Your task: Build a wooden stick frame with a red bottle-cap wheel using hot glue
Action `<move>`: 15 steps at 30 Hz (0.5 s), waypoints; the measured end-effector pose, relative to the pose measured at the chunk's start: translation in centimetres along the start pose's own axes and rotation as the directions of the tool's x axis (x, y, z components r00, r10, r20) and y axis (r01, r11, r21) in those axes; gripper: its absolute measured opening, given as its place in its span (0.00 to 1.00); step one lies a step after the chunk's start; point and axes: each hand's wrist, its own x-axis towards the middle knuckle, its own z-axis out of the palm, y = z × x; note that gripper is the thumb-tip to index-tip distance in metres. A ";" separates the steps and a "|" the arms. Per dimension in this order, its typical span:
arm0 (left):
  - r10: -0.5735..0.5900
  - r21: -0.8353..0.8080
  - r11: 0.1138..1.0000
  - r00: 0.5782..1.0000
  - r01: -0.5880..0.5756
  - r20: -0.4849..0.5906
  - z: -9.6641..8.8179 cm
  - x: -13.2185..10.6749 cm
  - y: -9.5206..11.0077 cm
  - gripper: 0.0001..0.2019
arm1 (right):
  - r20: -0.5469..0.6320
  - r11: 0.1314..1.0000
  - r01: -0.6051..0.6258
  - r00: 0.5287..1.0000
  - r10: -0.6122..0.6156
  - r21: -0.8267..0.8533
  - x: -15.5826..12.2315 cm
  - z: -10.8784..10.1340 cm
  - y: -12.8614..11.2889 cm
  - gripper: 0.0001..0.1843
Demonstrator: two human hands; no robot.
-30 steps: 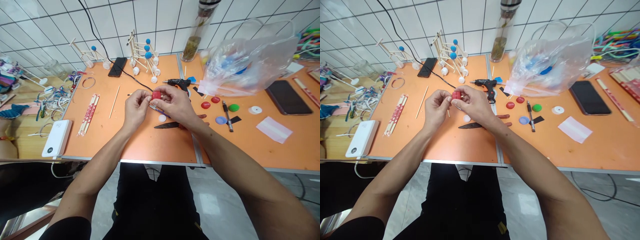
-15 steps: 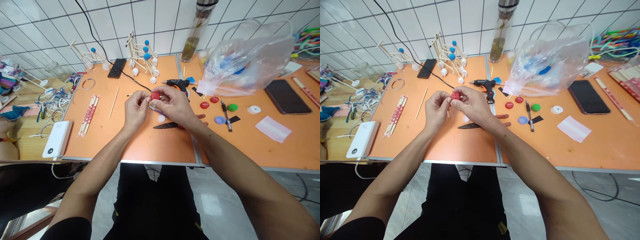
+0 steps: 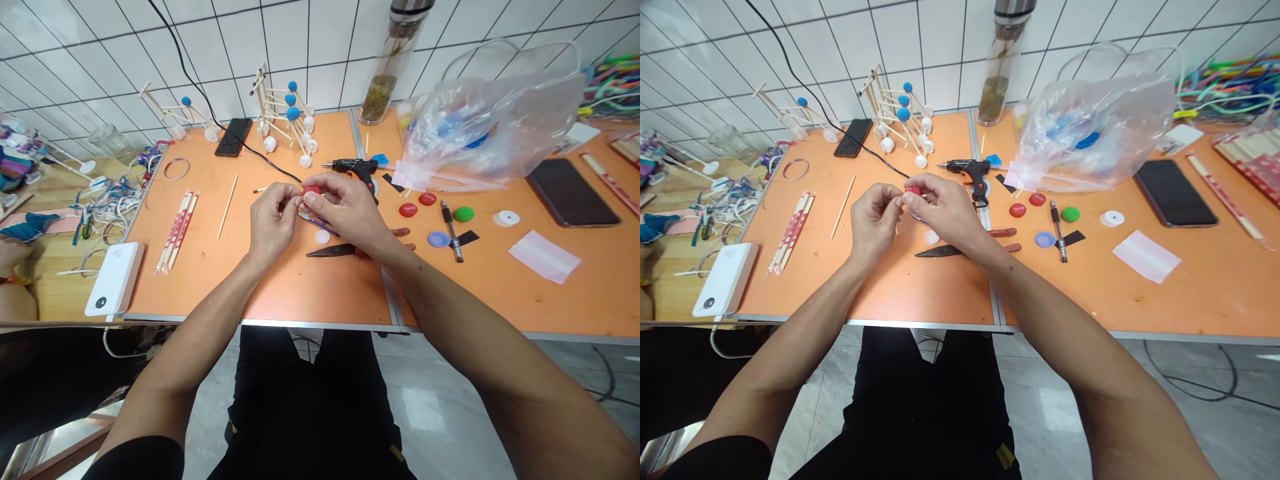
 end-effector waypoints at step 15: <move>-0.076 -0.109 0.991 0.997 0.072 -0.029 -0.4 0.5 -0.6 0.13 | -0.142 0.964 0.180 0.967 -0.210 -0.194 0.2 -0.9 1.1 0.20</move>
